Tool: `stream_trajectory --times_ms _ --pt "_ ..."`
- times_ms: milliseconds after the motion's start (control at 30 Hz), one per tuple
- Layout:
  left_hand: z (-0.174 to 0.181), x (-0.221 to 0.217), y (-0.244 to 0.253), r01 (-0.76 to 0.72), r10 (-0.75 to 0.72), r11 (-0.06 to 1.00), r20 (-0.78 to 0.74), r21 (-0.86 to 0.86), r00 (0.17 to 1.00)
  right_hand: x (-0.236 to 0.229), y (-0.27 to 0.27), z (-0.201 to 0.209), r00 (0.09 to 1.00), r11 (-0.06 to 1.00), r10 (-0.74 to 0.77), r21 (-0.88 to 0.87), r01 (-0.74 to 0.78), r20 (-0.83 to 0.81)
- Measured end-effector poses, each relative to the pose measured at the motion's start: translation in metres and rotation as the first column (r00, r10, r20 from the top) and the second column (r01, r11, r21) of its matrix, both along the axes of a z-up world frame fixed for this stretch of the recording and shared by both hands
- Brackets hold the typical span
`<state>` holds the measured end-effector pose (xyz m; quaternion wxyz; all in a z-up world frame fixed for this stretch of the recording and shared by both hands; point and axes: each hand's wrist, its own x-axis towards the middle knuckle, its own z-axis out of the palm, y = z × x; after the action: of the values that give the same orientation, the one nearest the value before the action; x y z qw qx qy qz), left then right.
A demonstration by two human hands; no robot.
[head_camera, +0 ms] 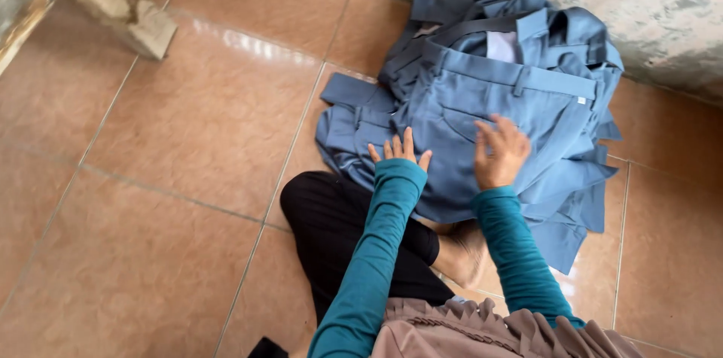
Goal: Folding multiple pairs of trousers into neat rectangles while sitting on the floor.
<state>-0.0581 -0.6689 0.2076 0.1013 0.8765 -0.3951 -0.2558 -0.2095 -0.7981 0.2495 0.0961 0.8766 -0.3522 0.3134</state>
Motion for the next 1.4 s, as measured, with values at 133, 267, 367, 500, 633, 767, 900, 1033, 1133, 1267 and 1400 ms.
stream_trajectory --times_ms 133,267,367,500,633,767,900,1033,1133,1267,1400 --pt "-0.054 -0.011 -0.019 -0.047 0.056 0.976 0.038 -0.210 0.998 -0.065 -0.082 0.000 0.890 0.913 -0.406 0.045 0.406 0.206" --pt "-0.009 0.011 -0.005 -0.101 0.095 0.993 -0.088 -0.068 0.992 -0.139 -0.185 -0.068 0.629 0.754 -0.620 0.576 0.315 0.468" --pt "-0.017 0.034 0.005 -0.180 0.180 0.984 -0.081 0.001 0.980 -0.116 -0.166 -0.040 0.663 0.798 -0.545 0.561 0.221 0.513" --pt "-0.053 0.058 0.016 -0.276 0.275 0.960 -0.009 -0.051 0.961 -0.057 -0.120 0.002 0.740 0.869 -0.419 0.469 0.158 0.526" --pt "0.019 0.067 0.008 -0.331 0.340 0.896 -0.021 -0.296 0.940 0.006 -0.060 0.048 0.840 0.875 -0.454 0.328 0.357 0.297" --pt "0.037 0.045 -0.024 -0.395 0.141 0.830 -0.535 -0.395 0.833 0.048 -0.003 0.070 0.942 0.933 -0.318 0.211 0.291 0.105" --pt "0.047 0.028 -0.058 -0.434 0.111 0.867 -0.756 -0.243 0.645 0.081 0.047 0.078 0.989 0.974 -0.129 0.198 0.112 0.076" --pt "-0.001 0.053 -0.043 -0.721 0.288 0.687 -0.946 0.094 0.151 0.080 0.044 0.100 0.965 0.776 0.116 0.585 -0.235 0.233" --pt "-0.051 0.067 -0.024 -0.849 0.158 0.463 -0.966 0.257 -0.206 0.063 -0.020 0.125 0.907 0.744 0.076 0.582 -0.327 0.413" --pt "-0.059 0.080 -0.005 -0.878 0.031 0.323 -0.931 0.354 -0.364 0.047 -0.138 0.091 0.975 0.878 -0.173 0.470 0.089 0.140" --pt "-0.069 0.090 -0.005 -0.869 0.012 0.302 -0.913 0.392 -0.408 0.078 -0.170 0.033 0.995 0.741 0.029 0.666 -0.089 0.100"
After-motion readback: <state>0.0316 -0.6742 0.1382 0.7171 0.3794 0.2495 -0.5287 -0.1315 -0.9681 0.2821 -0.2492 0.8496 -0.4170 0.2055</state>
